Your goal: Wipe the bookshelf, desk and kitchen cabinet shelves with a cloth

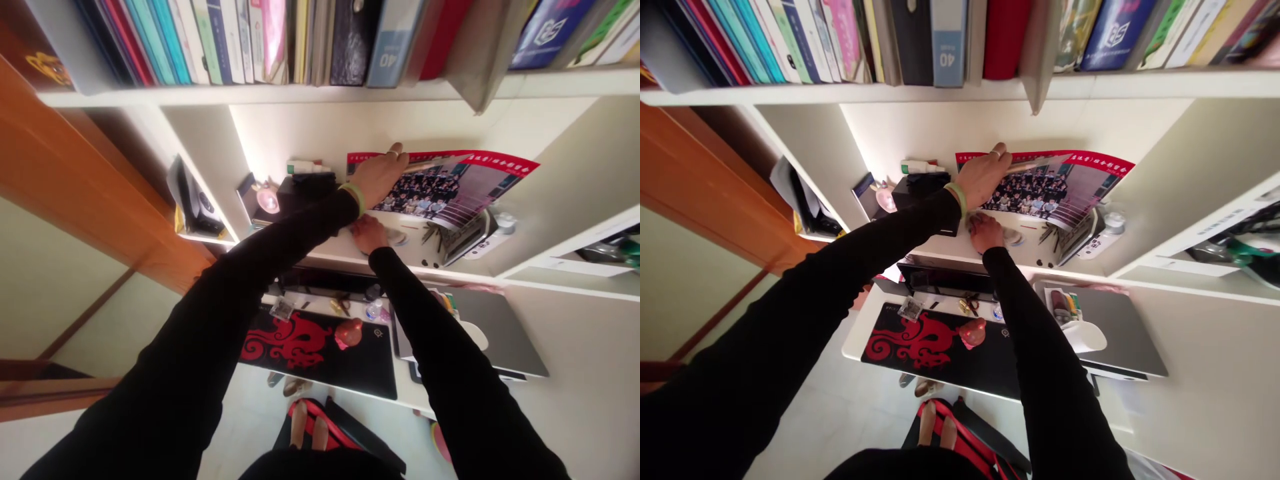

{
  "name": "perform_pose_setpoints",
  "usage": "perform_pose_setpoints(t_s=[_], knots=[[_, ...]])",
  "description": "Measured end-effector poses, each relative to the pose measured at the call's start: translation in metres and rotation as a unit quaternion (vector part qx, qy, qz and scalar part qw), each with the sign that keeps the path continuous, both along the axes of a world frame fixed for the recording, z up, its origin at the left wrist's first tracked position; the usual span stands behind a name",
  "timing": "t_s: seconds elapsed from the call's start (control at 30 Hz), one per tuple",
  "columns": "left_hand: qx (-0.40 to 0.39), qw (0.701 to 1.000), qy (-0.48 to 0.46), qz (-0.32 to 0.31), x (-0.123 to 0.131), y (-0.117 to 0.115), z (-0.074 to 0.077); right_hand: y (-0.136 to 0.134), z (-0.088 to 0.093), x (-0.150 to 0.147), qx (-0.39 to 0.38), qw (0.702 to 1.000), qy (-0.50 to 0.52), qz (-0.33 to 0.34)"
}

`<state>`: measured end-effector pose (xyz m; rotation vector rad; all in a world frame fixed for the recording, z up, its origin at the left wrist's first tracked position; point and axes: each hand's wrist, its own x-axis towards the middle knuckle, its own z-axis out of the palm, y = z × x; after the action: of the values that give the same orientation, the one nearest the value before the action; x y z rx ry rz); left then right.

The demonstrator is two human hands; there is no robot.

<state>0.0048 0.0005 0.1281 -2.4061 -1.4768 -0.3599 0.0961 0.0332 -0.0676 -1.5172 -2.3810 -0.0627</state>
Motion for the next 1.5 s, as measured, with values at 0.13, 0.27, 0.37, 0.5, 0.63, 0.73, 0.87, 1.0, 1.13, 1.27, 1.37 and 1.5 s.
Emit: perform_pose_setpoints(t_s=[0.13, 0.27, 0.37, 0.5, 0.63, 0.73, 0.87, 1.0, 1.13, 1.27, 1.37, 1.5], knots=[[-0.001, 1.000, -0.010, -0.007, -0.002, 0.007, -0.006, -0.003, -0.013, 0.036, 0.054, 0.973, 0.113, -0.195], [-0.006, 1.000, -0.025, -0.008, -0.005, 0.012, -0.010, 0.000, -0.017, 0.037, 0.069, 0.993, 0.088, -0.037], [-0.008, 1.000, -0.015, -0.005, -0.006, 0.017, -0.013, 0.007, -0.016, 0.030, 0.046, 0.995, 0.044, 0.075], [-0.005, 1.000, 0.014, 0.003, -0.008, 0.025, -0.016, 0.011, -0.021, 0.045, 0.057, 0.997, 0.061, -0.001], [-0.001, 1.000, 0.019, 0.000, -0.013, 0.025, -0.017, 0.009, -0.032, 0.060, 0.086, 0.982, 0.093, -0.139], [0.001, 1.000, 0.013, -0.006, -0.016, 0.021, -0.019, 0.008, -0.032, 0.059, 0.101, 0.975, 0.115, -0.162], [0.012, 1.000, 0.017, -0.011, -0.016, 0.018, -0.021, 0.006, -0.024, 0.060, 0.096, 0.973, 0.111, -0.176], [0.024, 0.999, 0.022, -0.015, -0.013, 0.014, -0.020, 0.008, -0.016, 0.053, 0.089, 0.978, 0.121, -0.143], [0.020, 0.999, 0.021, -0.014, -0.008, 0.013, -0.016, 0.014, -0.010, 0.010, 0.049, 0.995, 0.080, 0.023], [0.009, 1.000, 0.027, -0.005, -0.007, 0.018, -0.015, 0.015, -0.008, -0.013, 0.033, 0.997, 0.039, 0.065], [-0.004, 0.999, 0.033, 0.011, -0.013, 0.023, -0.017, 0.003, -0.015, 0.009, 0.055, 0.997, 0.040, 0.026], [-0.013, 0.999, 0.027, 0.025, -0.025, 0.029, -0.023, -0.012, -0.029, 0.042, 0.077, 0.993, 0.050, -0.073]])
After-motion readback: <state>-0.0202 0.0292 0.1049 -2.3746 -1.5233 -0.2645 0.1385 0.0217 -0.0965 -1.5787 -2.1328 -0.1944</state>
